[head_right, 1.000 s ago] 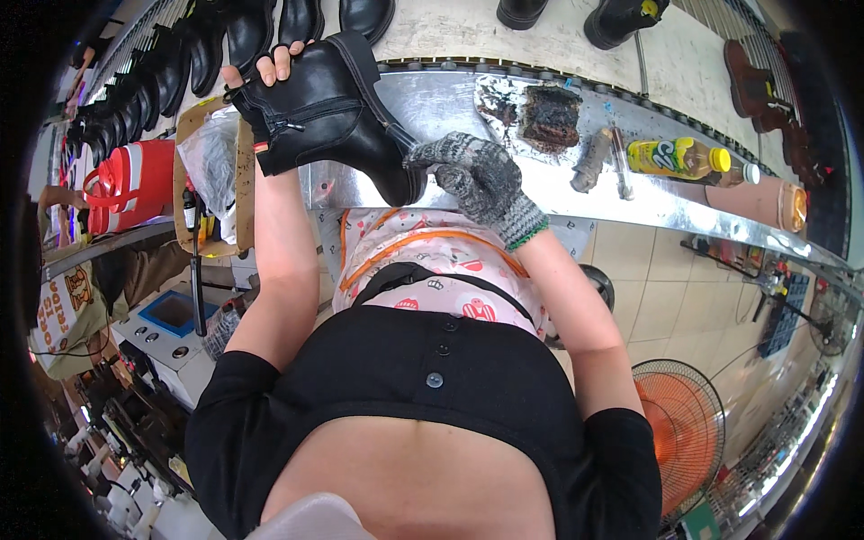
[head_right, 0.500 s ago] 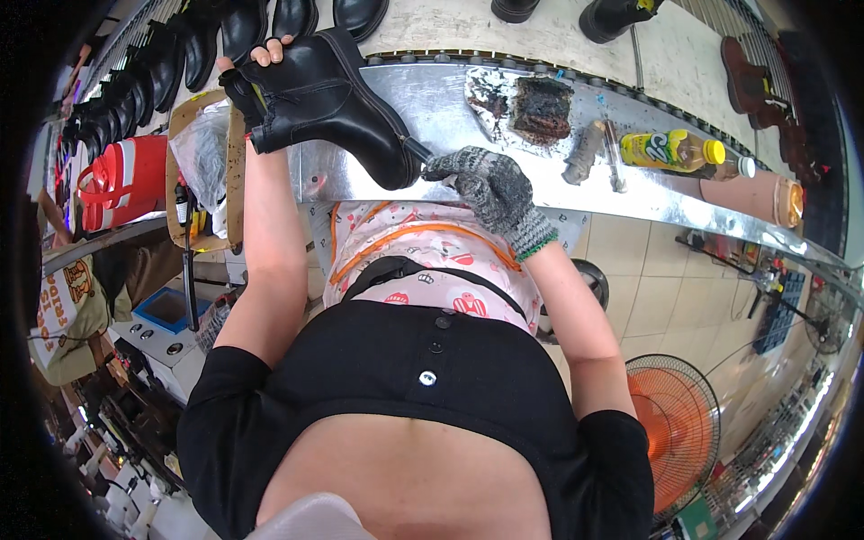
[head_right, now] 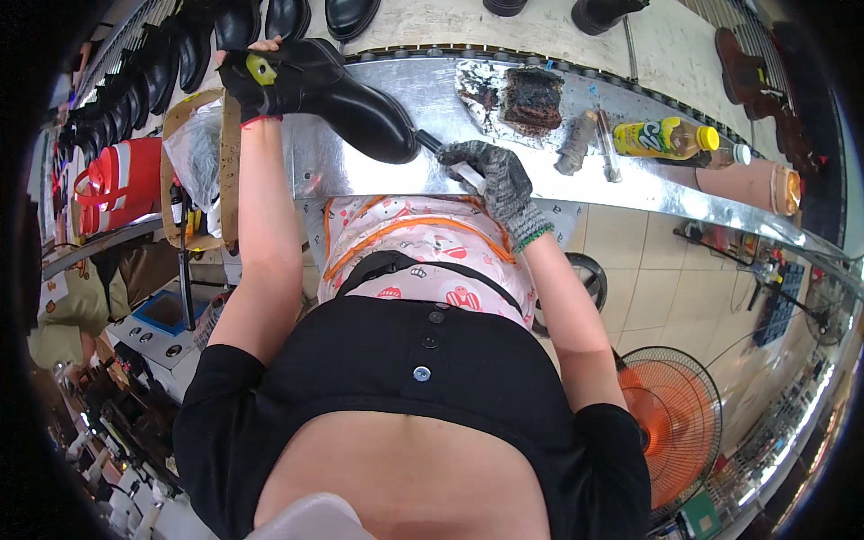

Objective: The person polishes brown and black leather boots on a factory conveyor belt using a small brush and a cloth. They handle the boots one at a time, applying polish to the surface and buffing them before placing them back on the line.

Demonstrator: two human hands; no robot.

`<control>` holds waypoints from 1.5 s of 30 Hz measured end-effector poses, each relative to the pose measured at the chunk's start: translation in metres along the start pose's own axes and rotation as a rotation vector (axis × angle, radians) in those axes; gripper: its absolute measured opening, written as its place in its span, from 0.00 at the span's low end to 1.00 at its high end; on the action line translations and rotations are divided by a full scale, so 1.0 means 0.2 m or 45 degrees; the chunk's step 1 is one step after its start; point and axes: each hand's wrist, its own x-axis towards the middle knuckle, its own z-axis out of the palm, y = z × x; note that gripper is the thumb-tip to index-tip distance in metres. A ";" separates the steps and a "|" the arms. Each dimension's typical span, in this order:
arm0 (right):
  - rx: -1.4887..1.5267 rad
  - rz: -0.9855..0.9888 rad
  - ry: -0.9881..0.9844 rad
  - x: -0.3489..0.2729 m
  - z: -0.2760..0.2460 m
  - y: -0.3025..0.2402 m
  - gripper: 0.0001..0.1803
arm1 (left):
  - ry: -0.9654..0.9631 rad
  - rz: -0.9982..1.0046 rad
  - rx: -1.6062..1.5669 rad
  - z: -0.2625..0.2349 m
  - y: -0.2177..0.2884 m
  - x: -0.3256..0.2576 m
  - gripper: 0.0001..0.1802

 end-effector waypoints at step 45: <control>-0.336 -0.142 0.476 0.04 -0.02 -0.05 0.10 | 0.756 -0.529 1.602 1.14 0.34 -0.63 0.44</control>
